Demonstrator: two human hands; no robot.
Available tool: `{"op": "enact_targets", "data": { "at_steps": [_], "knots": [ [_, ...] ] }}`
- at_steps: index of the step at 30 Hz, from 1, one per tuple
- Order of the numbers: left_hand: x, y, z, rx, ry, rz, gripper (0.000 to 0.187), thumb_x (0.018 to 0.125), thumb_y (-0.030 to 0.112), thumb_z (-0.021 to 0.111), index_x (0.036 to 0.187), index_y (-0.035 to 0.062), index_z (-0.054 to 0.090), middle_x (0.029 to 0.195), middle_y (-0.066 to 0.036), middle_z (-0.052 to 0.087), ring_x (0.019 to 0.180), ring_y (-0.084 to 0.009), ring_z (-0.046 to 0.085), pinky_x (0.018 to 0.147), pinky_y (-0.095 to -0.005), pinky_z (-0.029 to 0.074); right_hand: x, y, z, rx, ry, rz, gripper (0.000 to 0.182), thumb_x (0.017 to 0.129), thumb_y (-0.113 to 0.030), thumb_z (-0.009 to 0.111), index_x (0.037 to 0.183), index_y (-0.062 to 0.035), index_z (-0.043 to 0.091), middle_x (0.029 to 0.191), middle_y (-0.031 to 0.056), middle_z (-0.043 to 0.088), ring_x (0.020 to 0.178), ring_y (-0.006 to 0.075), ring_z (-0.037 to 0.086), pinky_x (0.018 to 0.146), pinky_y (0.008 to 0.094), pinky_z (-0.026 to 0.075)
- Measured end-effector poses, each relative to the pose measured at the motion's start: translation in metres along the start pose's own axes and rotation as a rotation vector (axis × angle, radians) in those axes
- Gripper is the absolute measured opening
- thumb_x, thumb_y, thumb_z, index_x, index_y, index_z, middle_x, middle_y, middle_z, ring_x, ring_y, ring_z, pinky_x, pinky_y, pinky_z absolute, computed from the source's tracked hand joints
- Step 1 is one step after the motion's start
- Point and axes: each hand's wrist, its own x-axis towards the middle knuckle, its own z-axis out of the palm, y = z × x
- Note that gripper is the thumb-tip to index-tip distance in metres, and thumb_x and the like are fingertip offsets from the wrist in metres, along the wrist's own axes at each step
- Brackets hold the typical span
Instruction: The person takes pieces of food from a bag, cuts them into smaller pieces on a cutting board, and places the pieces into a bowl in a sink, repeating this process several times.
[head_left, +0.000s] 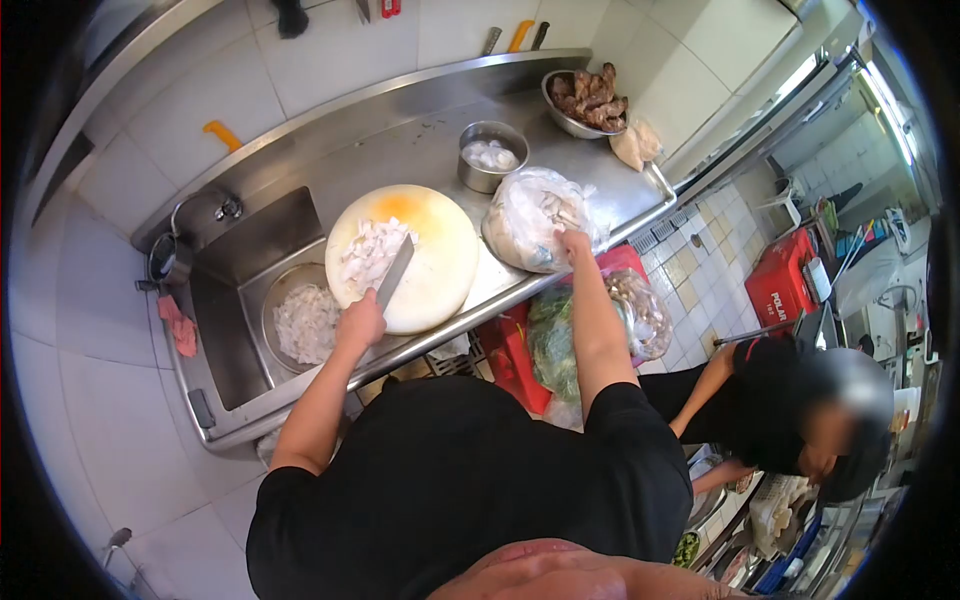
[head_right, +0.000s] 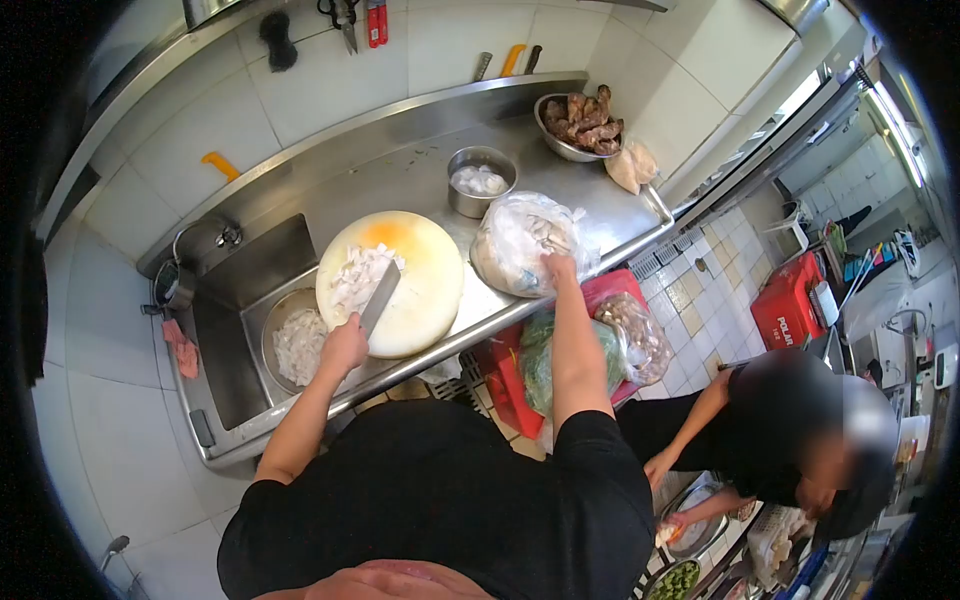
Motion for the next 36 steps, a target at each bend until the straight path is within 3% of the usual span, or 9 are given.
{"op": "enact_targets", "data": {
  "at_steps": [2,6,15,17,21,25,26,30,36],
  "knots": [
    [-0.001,-0.001,-0.001,-0.013,0.004,0.005,0.027,0.098,0.021,0.051,0.12,0.0071,0.055,0.106,-0.028,0.07,0.103,-0.0461,0.068,0.089,-0.0555,0.053,-0.005,-0.029,-0.03,-0.738,0.063,-0.421,0.042,0.093,-0.032,0.068,0.107,0.0071,0.071,0.105,0.022,0.073,0.094,0.0287,0.07,0.08,0.0395,0.053],
    [-0.004,0.002,-0.009,-0.05,-0.014,-0.001,0.028,0.098,0.022,0.051,0.122,0.0074,0.055,0.106,-0.028,0.07,0.104,-0.0459,0.067,0.089,-0.0553,0.053,-0.05,-0.093,-0.074,0.132,0.063,-0.312,0.03,0.091,-0.023,0.07,0.106,0.0037,0.073,0.096,0.0103,0.073,0.084,0.0194,0.067,0.074,0.0339,0.052],
    [0.004,-0.007,-0.012,-0.031,-0.058,0.047,0.033,0.098,0.023,0.05,0.125,0.0042,0.054,0.109,-0.029,0.069,0.105,-0.0454,0.067,0.091,-0.0543,0.052,-0.124,-0.159,-0.015,0.299,-0.269,-0.59,0.025,0.094,-0.026,0.07,0.097,-0.0016,0.071,0.082,-0.0012,0.065,0.073,0.0089,0.053,0.067,0.0293,0.046],
    [0.004,-0.007,-0.013,-0.039,-0.059,0.05,0.032,0.098,0.021,0.049,0.125,0.0043,0.054,0.108,-0.029,0.069,0.105,-0.0456,0.067,0.091,-0.0544,0.052,-0.132,-0.154,0.012,0.077,-0.127,-0.643,0.032,0.092,-0.031,0.07,0.104,-0.0013,0.073,0.088,0.0093,0.074,0.081,0.0204,0.068,0.075,0.0364,0.052],
    [0.009,-0.013,-0.007,-0.036,-0.058,0.066,0.032,0.097,0.019,0.05,0.124,0.0038,0.054,0.107,-0.029,0.07,0.105,-0.0457,0.067,0.091,-0.0547,0.052,-0.221,-0.165,0.055,-0.287,0.105,-0.712,0.036,0.09,-0.037,0.067,0.102,-0.0042,0.076,0.098,0.0256,0.072,0.094,0.0423,0.069,0.084,0.0485,0.055],
    [0.012,-0.011,-0.005,-0.029,-0.069,0.086,0.032,0.097,0.018,0.05,0.125,0.0025,0.053,0.106,-0.031,0.069,0.104,-0.0468,0.067,0.091,-0.0551,0.051,-0.24,-0.119,0.141,-0.435,-0.12,-0.637,0.046,0.09,-0.038,0.066,0.114,0.0007,0.071,0.107,0.0275,0.071,0.104,0.0417,0.067,0.093,0.0467,0.053],
    [0.011,-0.012,-0.006,-0.027,-0.07,0.082,0.033,0.096,0.017,0.05,0.125,0.0019,0.053,0.106,-0.031,0.069,0.104,-0.0472,0.067,0.091,-0.0552,0.051,-0.238,-0.106,0.153,-0.503,-0.169,-0.603,0.054,0.09,-0.038,0.067,0.124,0.0039,0.062,0.121,0.0277,0.064,0.116,0.0408,0.06,0.097,0.048,0.051],
    [0.019,-0.015,0.0,-0.022,-0.075,0.145,0.036,0.095,0.016,0.05,0.127,0.0011,0.051,0.106,-0.032,0.069,0.104,-0.0477,0.067,0.091,-0.0547,0.051,-0.246,-0.083,0.172,-0.776,-0.021,-0.545,0.061,0.086,-0.04,0.075,0.128,-0.0004,0.055,0.129,0.0197,0.05,0.126,0.0381,0.047,0.1,0.0579,0.045],
    [0.021,-0.015,0.004,0.029,-0.089,0.172,0.042,0.093,0.014,0.049,0.132,0.0001,0.046,0.109,-0.035,0.067,0.104,-0.0496,0.066,0.092,-0.0549,0.05,-0.243,-0.09,0.154,-0.719,0.008,-0.459,0.07,0.08,-0.041,0.078,0.131,-0.001,0.053,0.13,0.0233,0.055,0.129,0.0385,0.05,0.102,0.054,0.044]
  ]
}}
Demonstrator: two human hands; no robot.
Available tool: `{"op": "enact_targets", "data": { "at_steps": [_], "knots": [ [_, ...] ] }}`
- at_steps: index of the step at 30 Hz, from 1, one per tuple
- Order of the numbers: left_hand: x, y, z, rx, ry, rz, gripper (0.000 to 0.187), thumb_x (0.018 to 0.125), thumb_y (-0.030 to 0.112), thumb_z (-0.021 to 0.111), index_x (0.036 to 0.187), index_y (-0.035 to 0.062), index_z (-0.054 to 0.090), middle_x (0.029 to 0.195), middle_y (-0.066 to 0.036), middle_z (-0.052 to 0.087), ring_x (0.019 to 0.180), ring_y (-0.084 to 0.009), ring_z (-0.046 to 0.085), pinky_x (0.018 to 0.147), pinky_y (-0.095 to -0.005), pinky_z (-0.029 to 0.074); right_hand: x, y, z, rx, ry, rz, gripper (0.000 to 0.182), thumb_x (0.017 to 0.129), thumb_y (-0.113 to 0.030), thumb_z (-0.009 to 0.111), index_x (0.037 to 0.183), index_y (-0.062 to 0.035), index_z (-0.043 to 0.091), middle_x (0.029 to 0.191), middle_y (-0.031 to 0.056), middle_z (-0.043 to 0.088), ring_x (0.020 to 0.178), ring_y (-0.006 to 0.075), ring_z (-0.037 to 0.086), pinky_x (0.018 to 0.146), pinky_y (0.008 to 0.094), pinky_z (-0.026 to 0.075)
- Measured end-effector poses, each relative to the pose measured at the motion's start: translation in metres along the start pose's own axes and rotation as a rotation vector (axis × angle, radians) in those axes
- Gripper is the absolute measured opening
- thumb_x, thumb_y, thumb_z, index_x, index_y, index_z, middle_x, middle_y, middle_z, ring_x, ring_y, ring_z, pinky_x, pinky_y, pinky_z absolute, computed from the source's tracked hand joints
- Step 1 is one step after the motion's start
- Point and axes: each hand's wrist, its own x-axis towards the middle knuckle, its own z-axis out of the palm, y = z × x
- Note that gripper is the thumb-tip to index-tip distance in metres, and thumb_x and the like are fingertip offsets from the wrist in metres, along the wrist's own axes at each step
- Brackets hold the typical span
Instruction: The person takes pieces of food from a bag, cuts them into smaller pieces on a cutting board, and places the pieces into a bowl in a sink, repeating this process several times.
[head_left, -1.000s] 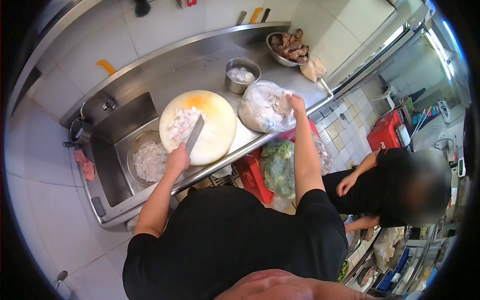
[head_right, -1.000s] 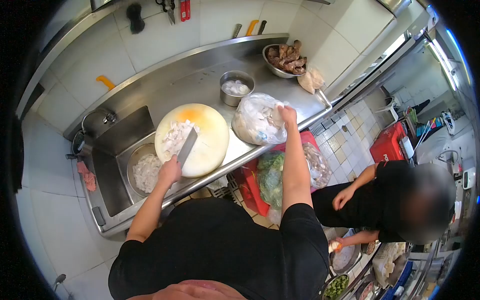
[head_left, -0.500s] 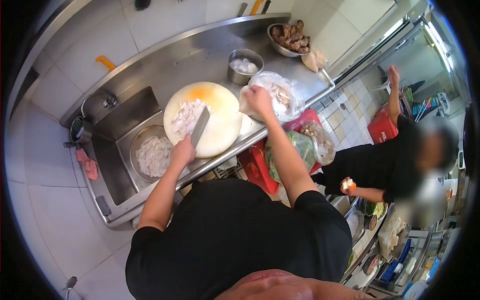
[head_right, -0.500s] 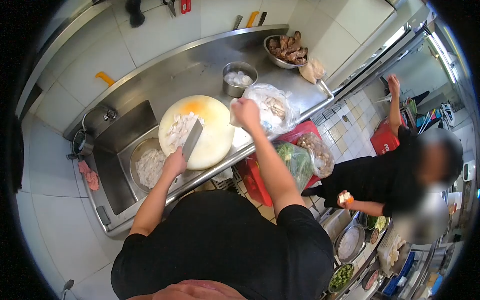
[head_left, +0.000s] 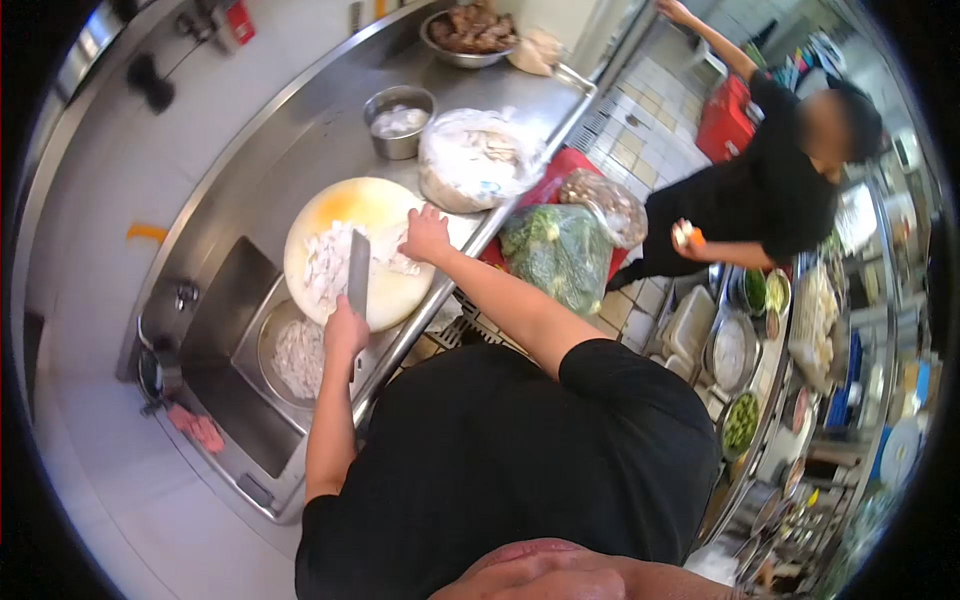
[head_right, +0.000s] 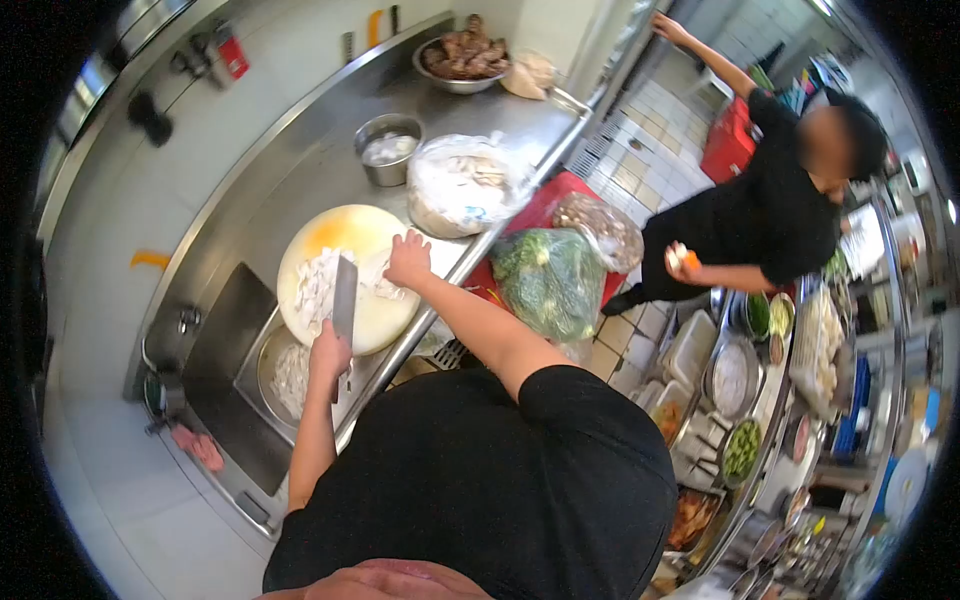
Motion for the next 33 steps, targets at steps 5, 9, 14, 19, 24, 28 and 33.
{"op": "enact_targets", "data": {
  "at_steps": [5,9,14,19,24,28,33],
  "knots": [
    [-0.005,0.009,-0.003,-0.029,-0.009,0.016,0.042,0.094,0.015,0.049,0.131,-0.0035,0.044,0.109,-0.038,0.066,0.106,-0.0515,0.065,0.092,-0.0545,0.05,0.023,0.009,0.02,0.118,-0.113,0.044,0.045,0.081,-0.023,0.072,0.119,-0.0006,0.062,0.12,0.022,0.063,0.115,0.0388,0.061,0.097,0.0509,0.049],
    [-0.006,0.006,0.001,0.074,-0.011,0.088,0.041,0.094,0.015,0.049,0.131,-0.0042,0.044,0.11,-0.038,0.065,0.107,-0.0523,0.064,0.093,-0.0543,0.049,-0.009,0.006,0.026,0.275,0.109,-0.062,0.033,0.078,-0.011,0.068,0.108,0.0012,0.065,0.114,0.0229,0.064,0.111,0.0387,0.06,0.093,0.0477,0.053],
    [0.029,-0.032,0.02,0.08,-0.074,0.185,0.042,0.093,0.012,0.048,0.13,-0.0063,0.042,0.11,-0.038,0.063,0.107,-0.0539,0.061,0.093,-0.0549,0.046,-0.053,0.01,0.028,0.667,0.153,0.028,0.04,0.08,-0.027,0.076,0.104,0.0001,0.058,0.092,0.0256,0.07,0.092,0.0442,0.069,0.08,0.0523,0.054],
    [0.033,-0.038,0.02,0.088,-0.046,0.427,0.041,0.094,0.012,0.048,0.127,-0.0107,0.039,0.099,-0.037,0.063,0.08,-0.0478,0.066,0.072,-0.0507,0.053,-0.095,0.029,0.038,0.833,0.233,0.193,0.044,0.081,-0.027,0.075,0.118,-0.0039,0.069,0.108,0.0227,0.072,0.103,0.0415,0.068,0.092,0.0463,0.053],
    [0.024,-0.024,0.007,-0.026,-0.169,0.298,0.04,0.096,0.013,0.047,0.127,-0.0101,0.038,0.09,-0.031,0.062,0.05,-0.0356,0.062,0.047,-0.0433,0.051,-0.131,0.035,0.037,0.954,0.308,0.331,0.035,0.084,-0.026,0.072,0.114,-0.0073,0.073,0.101,0.0194,0.074,0.099,0.0365,0.07,0.092,0.0443,0.054],
    [0.048,-0.049,0.016,-0.023,-0.096,0.466,0.04,0.097,0.014,0.048,0.127,-0.0109,0.037,0.088,-0.03,0.062,0.05,-0.0344,0.061,0.046,-0.0432,0.051,-0.131,0.027,0.037,0.941,0.369,0.265,0.029,0.086,-0.023,0.069,0.11,-0.0083,0.075,0.097,0.0173,0.075,0.096,0.035,0.071,0.091,0.0436,0.054],
    [0.032,-0.034,0.005,-0.111,-0.188,0.297,0.041,0.097,0.013,0.049,0.127,-0.0115,0.035,0.09,-0.029,0.06,0.047,-0.0319,0.06,0.045,-0.0411,0.051,-0.117,0.0,0.018,0.912,0.37,0.08,0.026,0.087,-0.021,0.065,0.108,-0.0085,0.075,0.098,0.0153,0.075,0.094,0.0341,0.071,0.089,0.0434,0.055]
  ]
}}
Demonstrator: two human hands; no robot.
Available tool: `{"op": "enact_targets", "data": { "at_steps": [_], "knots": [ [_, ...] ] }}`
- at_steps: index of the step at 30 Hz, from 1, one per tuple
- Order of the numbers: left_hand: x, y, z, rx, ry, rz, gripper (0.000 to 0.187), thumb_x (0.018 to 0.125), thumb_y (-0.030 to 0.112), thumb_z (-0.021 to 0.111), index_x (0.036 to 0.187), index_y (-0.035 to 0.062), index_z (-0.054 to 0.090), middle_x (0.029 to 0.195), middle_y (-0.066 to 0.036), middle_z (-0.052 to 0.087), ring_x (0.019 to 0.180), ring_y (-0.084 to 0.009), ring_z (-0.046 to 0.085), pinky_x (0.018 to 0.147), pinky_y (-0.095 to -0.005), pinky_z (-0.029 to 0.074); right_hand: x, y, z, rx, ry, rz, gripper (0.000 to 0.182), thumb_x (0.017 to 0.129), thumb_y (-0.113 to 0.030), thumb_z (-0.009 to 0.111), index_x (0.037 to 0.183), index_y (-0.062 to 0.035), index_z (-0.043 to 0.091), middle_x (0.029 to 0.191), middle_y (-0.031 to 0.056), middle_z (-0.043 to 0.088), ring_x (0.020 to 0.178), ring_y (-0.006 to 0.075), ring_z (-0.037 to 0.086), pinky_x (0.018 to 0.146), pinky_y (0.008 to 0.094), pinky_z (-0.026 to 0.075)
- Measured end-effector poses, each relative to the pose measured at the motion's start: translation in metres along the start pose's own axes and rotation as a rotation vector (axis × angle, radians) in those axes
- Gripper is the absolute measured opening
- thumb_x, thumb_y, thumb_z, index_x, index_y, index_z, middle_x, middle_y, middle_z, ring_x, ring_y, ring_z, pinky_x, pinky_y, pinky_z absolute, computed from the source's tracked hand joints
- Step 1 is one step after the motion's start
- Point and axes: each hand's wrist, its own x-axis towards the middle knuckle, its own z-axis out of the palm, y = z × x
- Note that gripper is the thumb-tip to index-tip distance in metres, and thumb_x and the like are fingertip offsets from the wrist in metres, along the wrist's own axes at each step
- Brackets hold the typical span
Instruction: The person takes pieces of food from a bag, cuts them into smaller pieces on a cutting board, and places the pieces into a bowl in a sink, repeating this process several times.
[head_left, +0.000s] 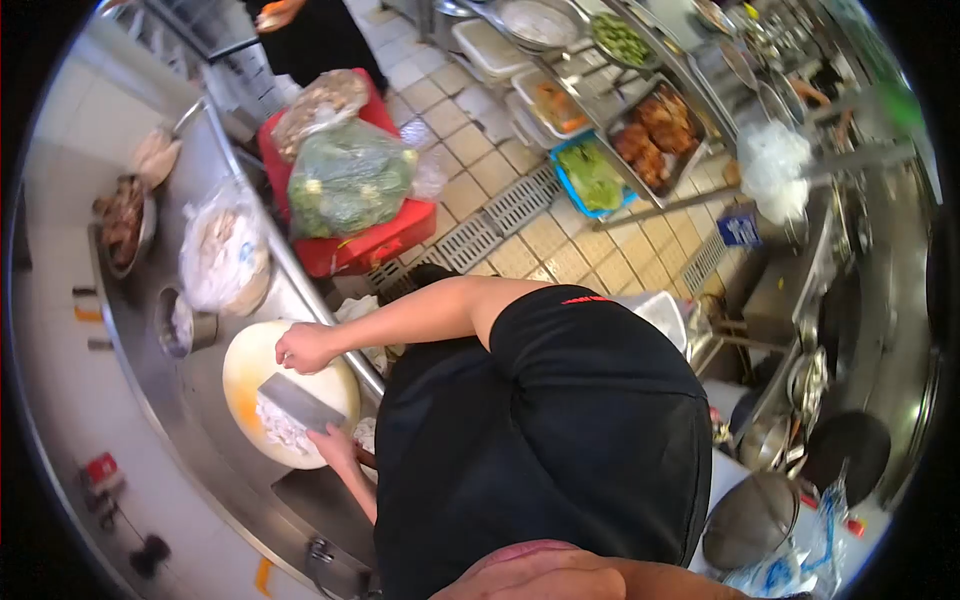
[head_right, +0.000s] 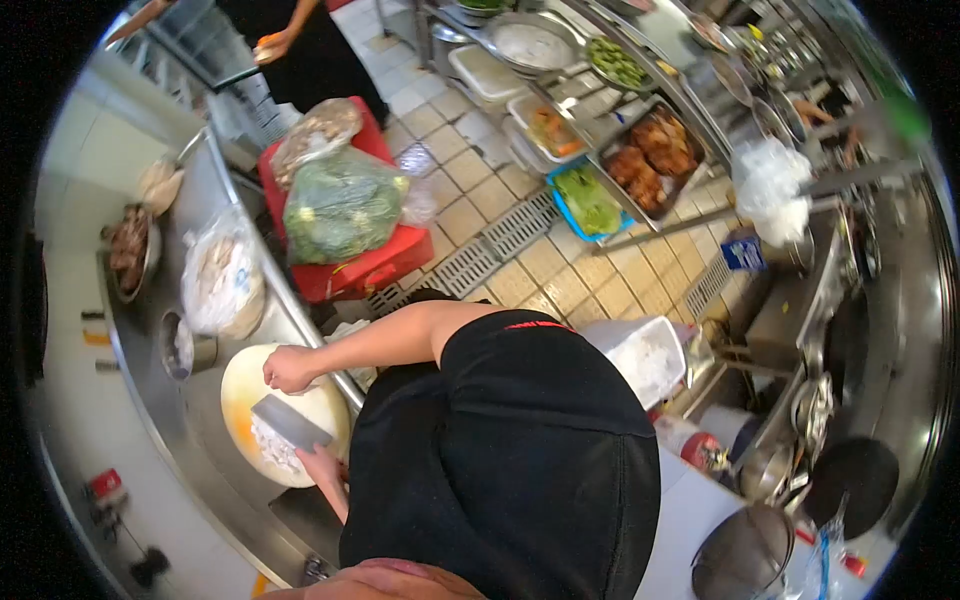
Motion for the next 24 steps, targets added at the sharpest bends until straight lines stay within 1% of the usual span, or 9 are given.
{"op": "enact_targets", "data": {
  "at_steps": [4,6,8,10,12,14,18,20,24],
  "knots": [
    [0.005,-0.009,0.0,0.013,0.099,0.013,0.043,0.097,0.012,0.053,0.131,-0.0091,0.035,0.092,-0.03,0.062,0.049,-0.0334,0.061,0.048,-0.0429,0.052,0.018,-0.063,0.0,0.095,-0.158,-0.147,0.028,0.089,-0.02,0.061,0.11,-0.0075,0.075,0.106,0.016,0.075,0.093,0.0334,0.072,0.089,0.0428,0.055],
    [0.007,0.0,0.002,0.103,0.029,-0.133,0.04,0.096,0.01,0.054,0.129,-0.0082,0.04,0.097,-0.035,0.066,0.088,-0.0487,0.067,0.081,-0.055,0.052,0.025,-0.072,0.008,0.197,-0.138,-0.144,0.03,0.09,-0.022,0.062,0.114,-0.0064,0.074,0.109,0.0174,0.074,0.095,0.0335,0.072,0.091,0.0414,0.055],
    [0.017,-0.022,0.009,0.169,0.064,-0.023,0.043,0.095,0.01,0.055,0.132,-0.0064,0.041,0.101,-0.036,0.066,0.098,-0.0521,0.065,0.088,-0.0557,0.049,0.03,-0.051,0.023,0.344,-0.159,-0.142,0.033,0.091,-0.023,0.063,0.118,-0.0051,0.072,0.11,0.0189,0.074,0.097,0.0333,0.072,0.092,0.0415,0.055],
    [0.001,-0.001,0.005,0.156,0.172,-0.055,0.043,0.095,0.014,0.055,0.132,-0.0042,0.043,0.103,-0.037,0.066,0.099,-0.0537,0.064,0.087,-0.0563,0.05,0.032,-0.015,0.029,0.214,-0.227,-0.094,0.036,0.091,-0.024,0.062,0.122,-0.0071,0.07,0.111,0.0216,0.073,0.1,0.0356,0.071,0.093,0.0448,0.056],
    [-0.008,0.01,0.005,0.176,0.167,-0.015,0.042,0.095,0.017,0.053,0.131,-0.0021,0.044,0.103,-0.037,0.066,0.1,-0.0534,0.064,0.087,-0.0579,0.049,0.031,0.015,0.021,-0.306,-0.314,0.061,0.039,0.09,-0.024,0.062,0.126,-0.011,0.069,0.107,0.0238,0.072,0.096,0.0397,0.071,0.091,0.0486,0.056],
    [-0.012,0.025,0.001,0.197,0.128,-0.112,0.043,0.093,0.017,0.052,0.132,-0.0015,0.046,0.102,-0.036,0.067,0.101,-0.0525,0.065,0.087,-0.0583,0.05,0.029,0.027,0.012,-0.546,-0.266,-0.05,0.039,0.086,-0.018,0.062,0.124,-0.0111,0.068,0.098,0.0228,0.072,0.093,0.042,0.069,0.084,0.0535,0.056],
    [-0.023,0.043,0.0,0.196,0.137,-0.207,0.039,0.09,0.011,0.05,0.128,0.0023,0.049,0.103,-0.034,0.068,0.099,-0.0502,0.067,0.087,-0.0584,0.051,0.048,0.037,0.011,-0.664,-0.312,-0.335,0.038,0.085,-0.024,0.067,0.119,-0.0089,0.068,0.098,0.0212,0.069,0.091,0.0413,0.067,0.083,0.0523,0.055],
    [-0.022,0.045,0.0,0.2,0.121,-0.221,0.037,0.09,0.011,0.05,0.126,0.0035,0.05,0.102,-0.033,0.069,0.098,-0.0496,0.068,0.086,-0.0584,0.051,0.053,0.03,0.008,-0.652,-0.345,-0.267,0.037,0.085,-0.023,0.068,0.117,-0.0055,0.07,0.107,0.0237,0.068,0.098,0.0404,0.065,0.086,0.0507,0.054],
    [-0.026,0.055,-0.004,0.17,0.148,-0.257,0.033,0.091,0.011,0.049,0.123,0.0037,0.05,0.1,-0.032,0.069,0.096,-0.0499,0.068,0.085,-0.0591,0.051,0.045,0.026,0.003,-0.606,-0.26,-0.393,0.035,0.082,-0.014,0.071,0.115,-0.0052,0.065,0.111,0.0172,0.061,0.106,0.0386,0.057,0.093,0.0471,0.048]
  ]
}}
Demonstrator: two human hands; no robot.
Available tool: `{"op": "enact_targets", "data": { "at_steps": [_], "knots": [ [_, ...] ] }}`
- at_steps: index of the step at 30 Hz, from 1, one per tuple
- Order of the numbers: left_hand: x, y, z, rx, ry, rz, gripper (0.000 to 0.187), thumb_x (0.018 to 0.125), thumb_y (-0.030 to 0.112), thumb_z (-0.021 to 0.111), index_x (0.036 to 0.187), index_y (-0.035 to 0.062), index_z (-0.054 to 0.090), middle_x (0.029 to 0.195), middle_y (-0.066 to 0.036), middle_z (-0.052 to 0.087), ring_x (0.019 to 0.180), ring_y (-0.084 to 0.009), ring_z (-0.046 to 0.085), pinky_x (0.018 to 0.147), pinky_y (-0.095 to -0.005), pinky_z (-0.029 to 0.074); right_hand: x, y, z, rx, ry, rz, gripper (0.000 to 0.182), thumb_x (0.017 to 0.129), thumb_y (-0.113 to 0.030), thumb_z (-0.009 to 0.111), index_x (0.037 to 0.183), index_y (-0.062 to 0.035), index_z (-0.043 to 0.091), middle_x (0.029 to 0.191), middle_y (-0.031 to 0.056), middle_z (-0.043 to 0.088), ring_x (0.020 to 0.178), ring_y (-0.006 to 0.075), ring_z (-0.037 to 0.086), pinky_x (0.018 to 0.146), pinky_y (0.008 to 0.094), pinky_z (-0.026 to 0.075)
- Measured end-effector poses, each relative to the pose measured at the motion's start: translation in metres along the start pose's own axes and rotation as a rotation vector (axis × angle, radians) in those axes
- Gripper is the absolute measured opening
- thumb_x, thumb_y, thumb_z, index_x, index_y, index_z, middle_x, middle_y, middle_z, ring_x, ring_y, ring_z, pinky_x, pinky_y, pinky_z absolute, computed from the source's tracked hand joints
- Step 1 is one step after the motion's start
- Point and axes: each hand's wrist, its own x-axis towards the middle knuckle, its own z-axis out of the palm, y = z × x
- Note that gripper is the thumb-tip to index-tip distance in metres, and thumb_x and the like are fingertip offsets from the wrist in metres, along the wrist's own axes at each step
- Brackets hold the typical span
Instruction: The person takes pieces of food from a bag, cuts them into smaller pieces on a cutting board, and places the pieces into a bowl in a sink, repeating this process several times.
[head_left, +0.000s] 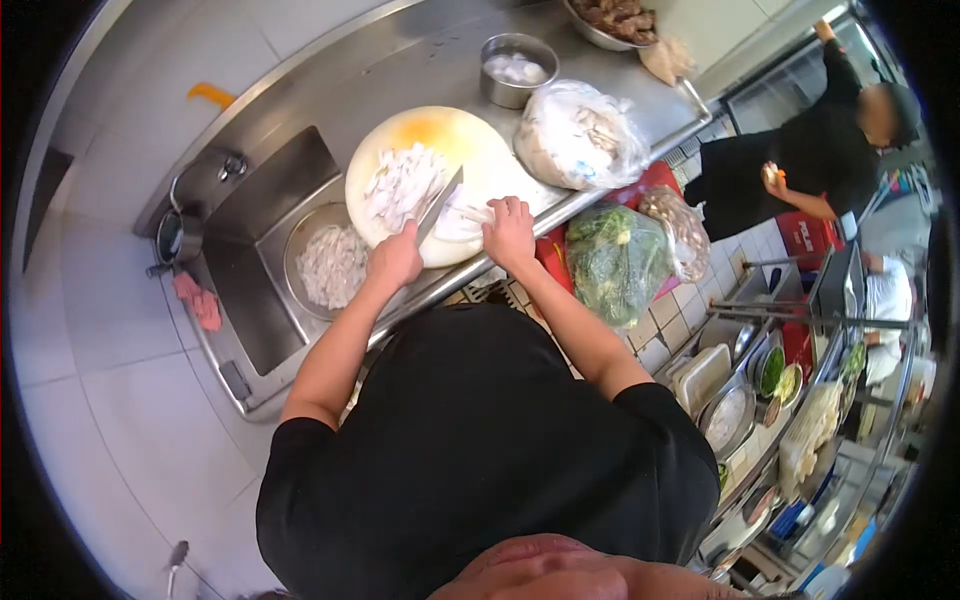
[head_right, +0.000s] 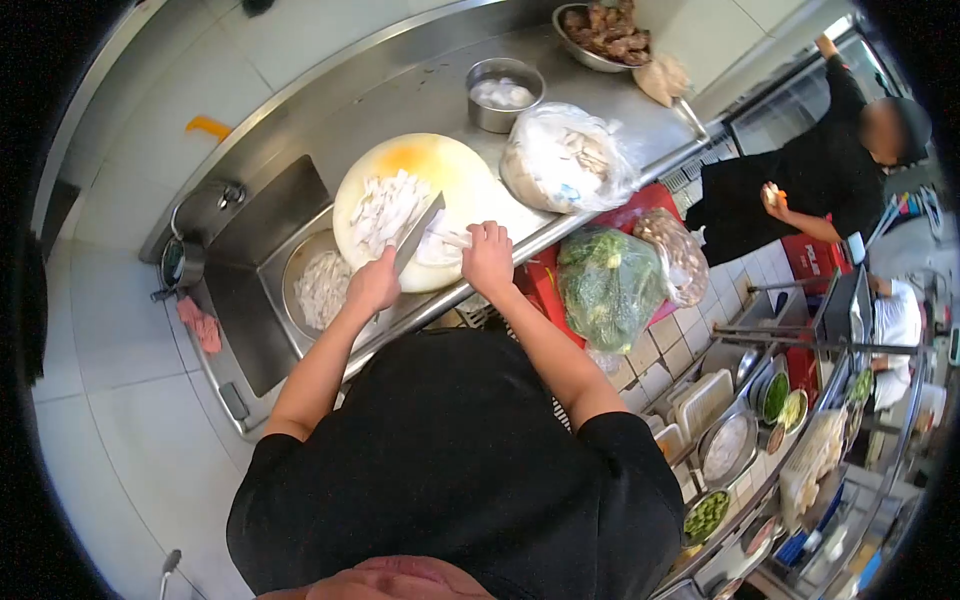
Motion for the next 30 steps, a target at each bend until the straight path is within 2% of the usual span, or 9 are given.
{"op": "enact_targets", "data": {
  "at_steps": [3,6,11,17,20,22,24,27,30],
  "knots": [
    [-0.006,-0.002,0.003,-0.025,0.023,0.005,0.028,0.095,0.014,0.048,0.121,0.0038,0.05,0.098,-0.032,0.069,0.095,-0.0506,0.067,0.084,-0.06,0.051,0.003,-0.007,-0.006,0.147,0.07,-0.32,0.019,0.081,-0.008,0.068,0.1,-0.0065,0.065,0.104,0.0135,0.06,0.103,0.034,0.057,0.091,0.0456,0.047],
    [-0.021,0.006,0.0,-0.056,0.067,-0.021,0.025,0.099,0.019,0.047,0.119,0.0041,0.05,0.096,-0.032,0.069,0.093,-0.0512,0.067,0.083,-0.0605,0.05,0.01,-0.016,-0.01,0.201,-0.036,-0.35,0.016,0.081,-0.007,0.067,0.097,-0.007,0.065,0.102,0.0121,0.061,0.102,0.0328,0.057,0.09,0.0452,0.047],
    [-0.029,0.034,-0.015,-0.085,0.116,-0.028,0.022,0.099,0.018,0.047,0.116,0.0048,0.051,0.093,-0.032,0.069,0.091,-0.0511,0.067,0.083,-0.0602,0.05,0.028,-0.022,-0.003,0.202,-0.076,-0.316,0.018,0.08,-0.008,0.067,0.098,-0.0069,0.066,0.103,0.0125,0.062,0.102,0.0334,0.058,0.091,0.0453,0.048],
    [0.021,0.047,-0.008,0.076,0.027,0.001,0.029,0.087,0.009,0.052,0.116,0.0035,0.052,0.096,-0.031,0.069,0.095,-0.0479,0.068,0.081,-0.0575,0.053,0.045,-0.014,0.025,0.061,-0.205,-0.316,0.024,0.081,-0.02,0.067,0.101,-0.0074,0.068,0.108,0.0133,0.061,0.107,0.0328,0.058,0.094,0.0443,0.05],
    [-0.005,0.03,-0.009,0.081,0.01,0.006,0.031,0.087,0.008,0.052,0.118,0.0032,0.051,0.097,-0.032,0.069,0.094,-0.0486,0.068,0.081,-0.0583,0.052,0.047,-0.01,0.031,0.038,-0.265,-0.325,0.025,0.082,-0.023,0.067,0.102,-0.0094,0.069,0.108,0.0117,0.061,0.108,0.0312,0.058,0.095,0.0431,0.05],
    [-0.044,-0.02,0.012,0.065,-0.024,0.039,0.032,0.088,0.008,0.052,0.12,0.0034,0.05,0.096,-0.032,0.068,0.093,-0.0494,0.067,0.081,-0.0591,0.052,0.049,-0.006,0.03,0.019,-0.293,-0.368,0.024,0.083,-0.024,0.067,0.102,-0.0098,0.07,0.108,0.011,0.062,0.108,0.0309,0.058,0.095,0.0434,0.05],
    [-0.093,-0.039,0.005,0.069,-0.129,-0.109,0.03,0.091,0.009,0.05,0.12,0.0027,0.05,0.096,-0.033,0.067,0.092,-0.0504,0.067,0.079,-0.0607,0.05,0.046,-0.006,0.026,-0.012,-0.295,-0.342,0.023,0.083,-0.025,0.067,0.102,-0.0108,0.071,0.108,0.0106,0.063,0.108,0.0305,0.058,0.095,0.0431,0.05],
    [-0.114,-0.033,-0.022,0.11,-0.158,-0.127,0.03,0.091,0.01,0.051,0.119,0.0022,0.05,0.097,-0.034,0.067,0.092,-0.0508,0.066,0.08,-0.0605,0.05,0.039,0.006,0.036,0.216,-0.155,-0.304,0.023,0.082,-0.025,0.069,0.099,-0.0102,0.072,0.108,0.0116,0.063,0.107,0.0316,0.058,0.095,0.0428,0.05],
    [-0.078,-0.008,-0.026,0.021,-0.061,-0.039,0.031,0.09,0.009,0.051,0.12,0.0026,0.05,0.098,-0.034,0.067,0.094,-0.0505,0.066,0.082,-0.0593,0.05,0.045,0.003,0.02,0.278,-0.189,-0.25,0.025,0.08,-0.025,0.071,0.099,-0.0097,0.072,0.108,0.0118,0.063,0.109,0.0322,0.058,0.097,0.0431,0.05]
  ]
}}
